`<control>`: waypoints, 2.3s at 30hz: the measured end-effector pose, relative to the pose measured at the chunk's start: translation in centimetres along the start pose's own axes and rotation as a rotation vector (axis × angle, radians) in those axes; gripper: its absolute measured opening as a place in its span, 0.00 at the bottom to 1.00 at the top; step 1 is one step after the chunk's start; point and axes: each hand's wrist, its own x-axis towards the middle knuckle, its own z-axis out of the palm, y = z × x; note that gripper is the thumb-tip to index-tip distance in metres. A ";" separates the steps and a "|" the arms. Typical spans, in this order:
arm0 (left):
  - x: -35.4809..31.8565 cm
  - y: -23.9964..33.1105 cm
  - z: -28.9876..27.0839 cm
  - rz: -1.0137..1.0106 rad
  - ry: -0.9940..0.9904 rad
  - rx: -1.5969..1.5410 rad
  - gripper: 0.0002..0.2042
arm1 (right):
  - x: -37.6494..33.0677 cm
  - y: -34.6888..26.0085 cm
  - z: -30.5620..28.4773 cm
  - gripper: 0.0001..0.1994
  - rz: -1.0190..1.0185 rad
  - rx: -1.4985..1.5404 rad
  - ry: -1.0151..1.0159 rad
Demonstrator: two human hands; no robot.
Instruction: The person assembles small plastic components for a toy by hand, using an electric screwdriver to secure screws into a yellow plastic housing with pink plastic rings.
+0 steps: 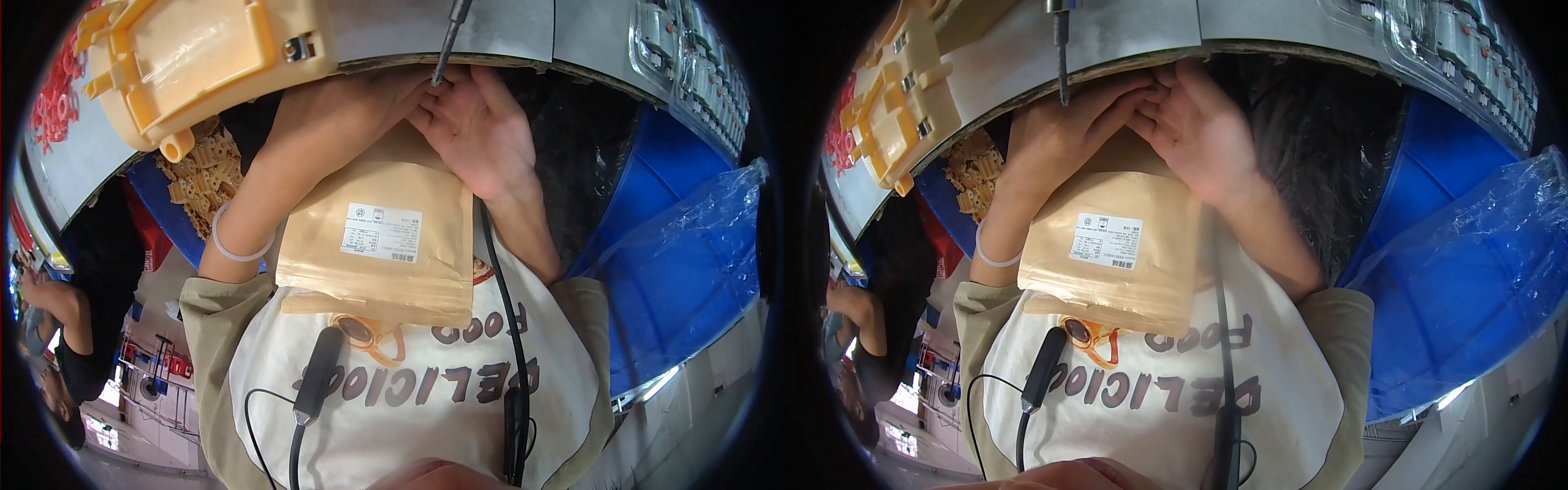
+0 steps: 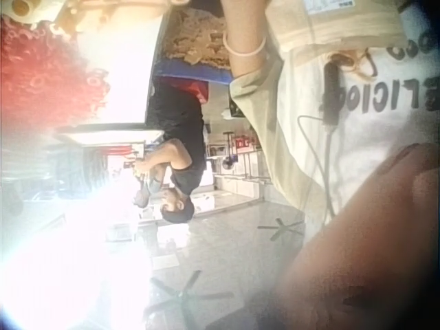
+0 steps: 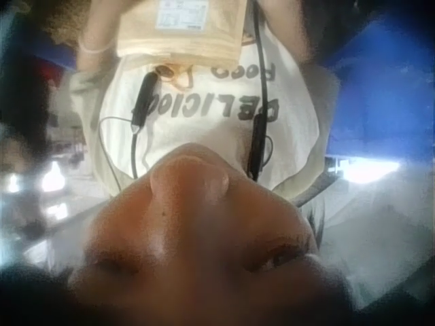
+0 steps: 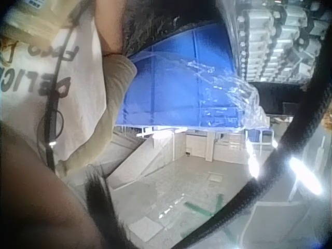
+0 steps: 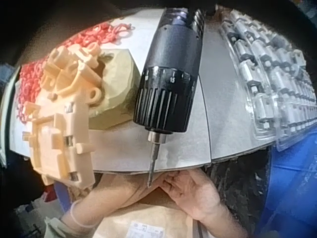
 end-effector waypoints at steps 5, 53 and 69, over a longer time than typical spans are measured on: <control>0.5 -0.2 0.0 0.122 0.059 0.033 0.11 | -0.1 -0.2 0.1 0.16 0.018 -0.037 0.065; 0.0 -0.6 0.2 0.214 0.228 0.125 0.09 | -0.1 -0.6 0.0 0.24 0.103 0.201 -0.096; -2.9 -2.1 0.2 -0.522 0.072 -0.618 0.13 | 0.0 -0.5 2.3 0.25 0.049 0.011 0.155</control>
